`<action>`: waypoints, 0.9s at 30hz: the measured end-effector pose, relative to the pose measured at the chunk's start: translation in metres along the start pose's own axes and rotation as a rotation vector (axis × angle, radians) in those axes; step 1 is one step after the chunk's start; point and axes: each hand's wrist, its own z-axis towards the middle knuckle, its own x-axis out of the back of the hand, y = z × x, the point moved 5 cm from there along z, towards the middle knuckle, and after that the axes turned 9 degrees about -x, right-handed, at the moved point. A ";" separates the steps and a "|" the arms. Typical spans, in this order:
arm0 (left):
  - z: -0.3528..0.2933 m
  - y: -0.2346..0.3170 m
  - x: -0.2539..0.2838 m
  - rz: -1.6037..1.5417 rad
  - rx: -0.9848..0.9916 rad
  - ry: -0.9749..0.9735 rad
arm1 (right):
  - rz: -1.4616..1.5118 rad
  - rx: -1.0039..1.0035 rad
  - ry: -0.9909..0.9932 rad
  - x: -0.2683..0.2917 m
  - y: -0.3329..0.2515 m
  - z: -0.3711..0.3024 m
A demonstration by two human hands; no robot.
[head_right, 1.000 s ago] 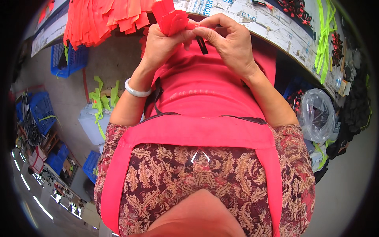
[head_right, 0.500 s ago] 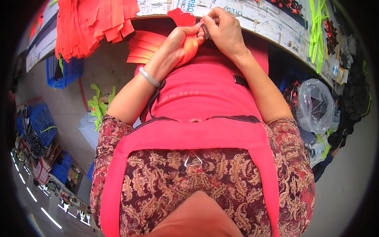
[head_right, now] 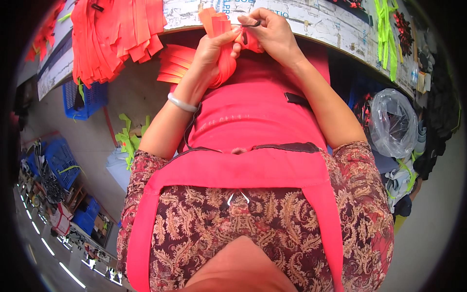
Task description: The person is manually assembling or grouping orange straps with black buckles at a workbench.
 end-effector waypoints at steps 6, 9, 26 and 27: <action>-0.027 0.025 -0.011 0.213 -0.258 -0.013 | -0.010 0.136 -0.066 -0.010 -0.013 -0.036; -0.028 0.030 -0.010 0.239 -0.292 -0.017 | -0.060 0.314 -0.037 -0.014 -0.021 -0.041; -0.033 0.043 -0.008 0.081 -0.223 0.012 | -0.008 0.133 -0.283 -0.046 0.018 -0.041; -0.034 0.043 -0.006 0.034 -0.224 0.014 | -0.009 0.195 -0.243 -0.045 0.013 -0.043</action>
